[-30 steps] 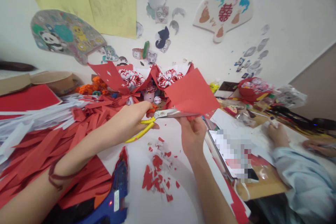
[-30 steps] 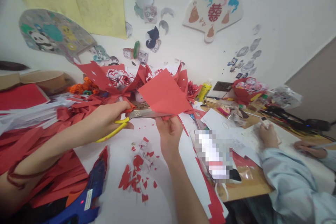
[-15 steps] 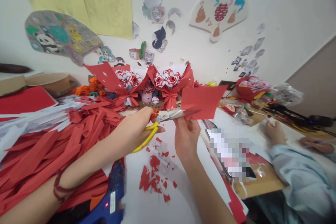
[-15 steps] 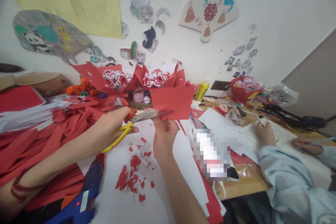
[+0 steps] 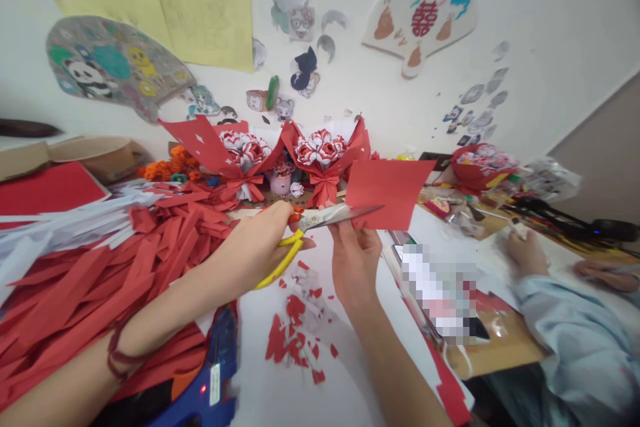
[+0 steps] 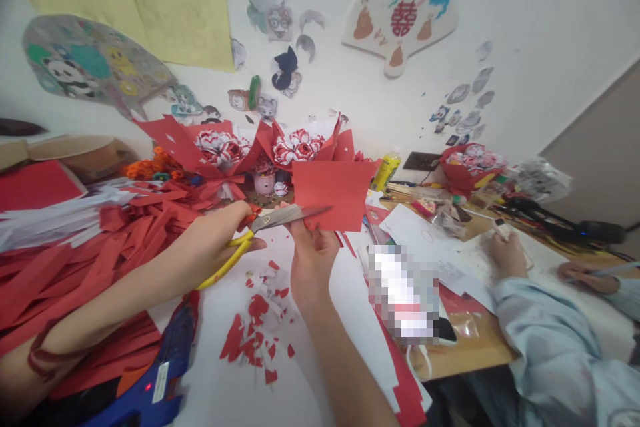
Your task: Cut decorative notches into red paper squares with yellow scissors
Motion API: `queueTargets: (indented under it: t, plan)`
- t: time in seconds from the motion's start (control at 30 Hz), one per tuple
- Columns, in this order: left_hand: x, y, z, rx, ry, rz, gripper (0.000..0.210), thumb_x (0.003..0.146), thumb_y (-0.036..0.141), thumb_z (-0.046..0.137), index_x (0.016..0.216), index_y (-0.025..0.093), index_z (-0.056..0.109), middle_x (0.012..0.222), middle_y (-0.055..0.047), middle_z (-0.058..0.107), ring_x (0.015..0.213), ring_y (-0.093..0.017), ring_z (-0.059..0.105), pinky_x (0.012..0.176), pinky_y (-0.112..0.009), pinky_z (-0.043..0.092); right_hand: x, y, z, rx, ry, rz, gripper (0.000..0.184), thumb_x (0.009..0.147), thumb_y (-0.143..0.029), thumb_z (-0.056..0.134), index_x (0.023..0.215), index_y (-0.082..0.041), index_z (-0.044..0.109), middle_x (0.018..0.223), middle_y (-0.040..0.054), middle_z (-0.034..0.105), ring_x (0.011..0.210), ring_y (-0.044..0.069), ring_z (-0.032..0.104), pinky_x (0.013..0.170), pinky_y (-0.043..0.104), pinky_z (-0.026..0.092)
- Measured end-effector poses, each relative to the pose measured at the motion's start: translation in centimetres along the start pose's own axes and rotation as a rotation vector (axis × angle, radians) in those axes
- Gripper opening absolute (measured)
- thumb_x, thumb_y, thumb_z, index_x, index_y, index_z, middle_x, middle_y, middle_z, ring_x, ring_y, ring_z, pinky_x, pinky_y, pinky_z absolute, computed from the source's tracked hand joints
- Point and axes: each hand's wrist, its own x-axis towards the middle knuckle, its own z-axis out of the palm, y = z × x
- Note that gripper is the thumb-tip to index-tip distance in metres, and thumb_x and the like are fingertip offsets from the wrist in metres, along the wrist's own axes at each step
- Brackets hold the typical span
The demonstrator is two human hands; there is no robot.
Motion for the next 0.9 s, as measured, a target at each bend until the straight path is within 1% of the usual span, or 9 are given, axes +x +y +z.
queueTargets:
  t: [0.13, 0.37, 0.53, 0.63, 0.9]
  plan:
    - [0.1, 0.2, 0.0, 0.006, -0.003, -0.023, 0.034, 0.086, 0.055, 0.049, 0.086, 0.022, 0.038, 0.082, -0.002, 0.056, 0.069, -0.020, 0.053, 0.057, -0.029, 0.032, -0.1, 0.0, -0.1, 0.023, 0.014, -0.003, 0.019, 0.079, -0.018, 0.070, 0.096, -0.024, 0.070, 0.098, 0.0001, 0.073, 0.097, 0.015, 0.066, 0.100, 0.038, 0.048]
    - [0.0, 0.0, 0.0, 0.011, 0.027, 0.021, 0.033, 0.087, 0.053, 0.049, 0.084, 0.023, 0.036, 0.082, -0.002, 0.055, 0.069, -0.019, 0.053, 0.058, -0.028, 0.032, -0.1, 0.0, -0.1, -0.001, 0.014, -0.015, 0.021, 0.079, -0.019, 0.070, 0.100, -0.023, 0.069, 0.099, 0.0015, 0.072, 0.096, 0.016, 0.067, 0.101, 0.041, 0.048]
    - [-0.1, -0.1, -0.6, 0.036, 0.024, 0.051, 0.032, 0.087, 0.049, 0.051, 0.081, 0.023, 0.033, 0.078, -0.001, 0.053, 0.067, -0.018, 0.053, 0.057, -0.027, 0.031, 0.1, -0.1, 0.0, -0.014, -0.001, -0.020, 0.017, 0.078, -0.019, 0.070, 0.096, -0.020, 0.070, 0.094, 0.0029, 0.073, 0.093, 0.019, 0.068, 0.098, 0.043, 0.051]
    - [-0.2, 0.1, -1.1, 0.016, 0.013, 0.037, 0.032, 0.086, 0.048, 0.053, 0.081, 0.023, 0.033, 0.076, 0.001, 0.053, 0.063, -0.017, 0.052, 0.056, -0.026, 0.031, 0.1, -0.2, 0.1, -0.014, 0.006, -0.033, 0.020, 0.077, -0.018, 0.071, 0.097, -0.019, 0.069, 0.096, 0.0038, 0.072, 0.092, 0.021, 0.068, 0.094, 0.046, 0.053]
    - [-0.4, 0.2, -1.4, 0.055, 0.022, 0.045, 0.032, 0.087, 0.047, 0.052, 0.081, 0.023, 0.032, 0.074, 0.001, 0.051, 0.060, -0.016, 0.049, 0.055, -0.026, 0.031, 0.3, -0.2, -0.4, -0.017, -0.065, -0.068, 0.021, 0.081, -0.015, 0.066, 0.101, -0.022, 0.070, 0.096, 0.0025, 0.072, 0.096, 0.020, 0.068, 0.095, 0.045, 0.053]
